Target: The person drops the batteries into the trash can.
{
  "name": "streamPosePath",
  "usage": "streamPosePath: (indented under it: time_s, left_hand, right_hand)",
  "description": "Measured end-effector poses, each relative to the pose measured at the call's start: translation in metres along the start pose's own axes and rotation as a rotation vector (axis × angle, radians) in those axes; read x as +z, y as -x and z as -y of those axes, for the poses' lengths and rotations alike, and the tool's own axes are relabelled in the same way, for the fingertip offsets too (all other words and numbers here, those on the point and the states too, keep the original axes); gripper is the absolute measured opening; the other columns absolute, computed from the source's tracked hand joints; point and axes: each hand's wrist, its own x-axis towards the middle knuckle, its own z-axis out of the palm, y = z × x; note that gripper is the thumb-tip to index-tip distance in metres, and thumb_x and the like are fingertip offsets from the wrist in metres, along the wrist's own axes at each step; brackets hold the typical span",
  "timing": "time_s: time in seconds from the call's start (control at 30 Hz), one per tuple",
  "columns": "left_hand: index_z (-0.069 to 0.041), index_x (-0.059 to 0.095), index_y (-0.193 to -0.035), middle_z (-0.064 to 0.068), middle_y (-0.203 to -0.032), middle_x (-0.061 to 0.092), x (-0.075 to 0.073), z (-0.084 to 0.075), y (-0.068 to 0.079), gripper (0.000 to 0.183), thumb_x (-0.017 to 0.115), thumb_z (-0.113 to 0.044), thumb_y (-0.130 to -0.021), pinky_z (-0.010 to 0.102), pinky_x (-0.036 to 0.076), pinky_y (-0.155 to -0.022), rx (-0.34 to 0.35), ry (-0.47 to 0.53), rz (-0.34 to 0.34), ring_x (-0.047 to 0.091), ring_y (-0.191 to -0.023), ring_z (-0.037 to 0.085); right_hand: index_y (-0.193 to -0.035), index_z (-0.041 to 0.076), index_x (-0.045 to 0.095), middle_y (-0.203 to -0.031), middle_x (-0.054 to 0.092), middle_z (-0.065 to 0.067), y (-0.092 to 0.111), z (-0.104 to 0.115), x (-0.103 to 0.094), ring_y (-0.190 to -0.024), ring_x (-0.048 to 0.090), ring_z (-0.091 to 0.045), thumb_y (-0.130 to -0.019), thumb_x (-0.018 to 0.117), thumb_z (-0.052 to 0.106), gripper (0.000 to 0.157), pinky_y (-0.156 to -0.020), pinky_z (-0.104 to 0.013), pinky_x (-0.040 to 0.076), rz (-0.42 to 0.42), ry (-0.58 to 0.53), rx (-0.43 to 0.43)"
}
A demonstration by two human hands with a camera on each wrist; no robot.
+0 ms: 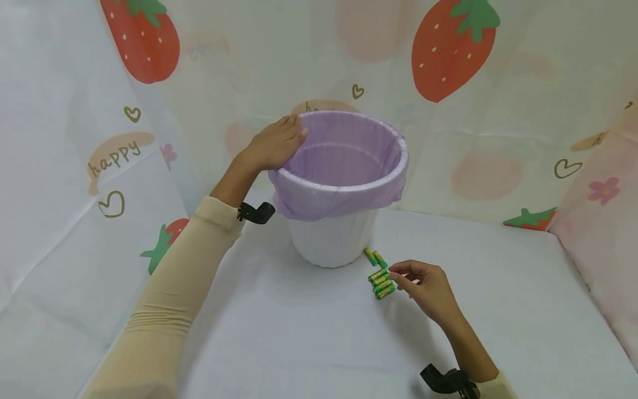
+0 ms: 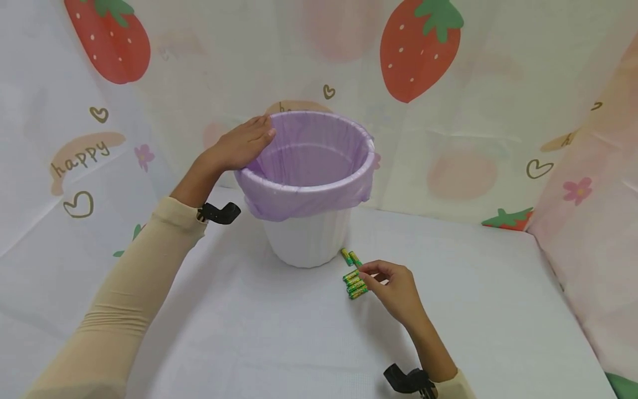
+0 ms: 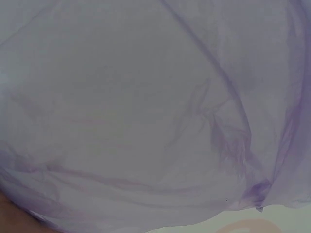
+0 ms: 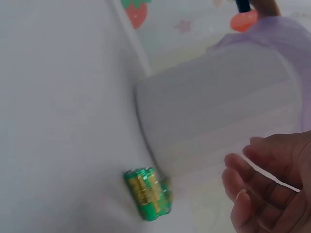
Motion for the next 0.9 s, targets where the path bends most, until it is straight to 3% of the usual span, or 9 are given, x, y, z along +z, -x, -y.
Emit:
streamPosePath:
  time_s: [0.17, 0.33, 0.9]
  left_hand:
    - [0.008, 0.005, -0.158, 0.023, -0.167, 0.001, 0.0, 0.001, 0.0, 0.067, 0.01, -0.04, -0.111, 0.039, 0.0, -0.126, 0.006, -0.009, 0.001, -0.002, -0.156, 0.034]
    - [0.008, 0.004, -0.158, 0.023, -0.167, 0.001, 0.0, 0.001, 0.0, 0.067, 0.011, -0.04, -0.111, 0.039, 0.0, -0.126, 0.009, -0.006, 0.0, -0.002, -0.156, 0.034]
    - [0.007, 0.005, -0.158, 0.021, -0.168, 0.001, 0.001, 0.0, 0.001, 0.068, 0.011, -0.041, -0.111, 0.04, 0.001, -0.127, -0.003, 0.029, -0.014, -0.002, -0.156, 0.033]
  right_hand:
    - [-0.106, 0.003, 0.077, -0.097, 0.076, -0.009, 0.0, -0.017, 0.006, -0.076, 0.069, -0.025, -0.093, 0.074, 0.013, 0.017, -0.056, -0.027, 0.055, -0.004, 0.027, 0.051]
    - [-0.105, 0.006, 0.078, -0.098, 0.076, -0.005, -0.002, -0.031, 0.009, -0.079, 0.067, -0.021, -0.091, 0.076, 0.012, 0.015, -0.057, -0.027, 0.052, -0.01, 0.077, 0.05]
    - [-0.105, 0.009, 0.076, -0.096, 0.075, -0.003, -0.003, -0.062, 0.019, -0.08, 0.066, -0.017, -0.087, 0.08, 0.007, 0.019, -0.057, -0.024, 0.049, -0.006, 0.194, -0.075]
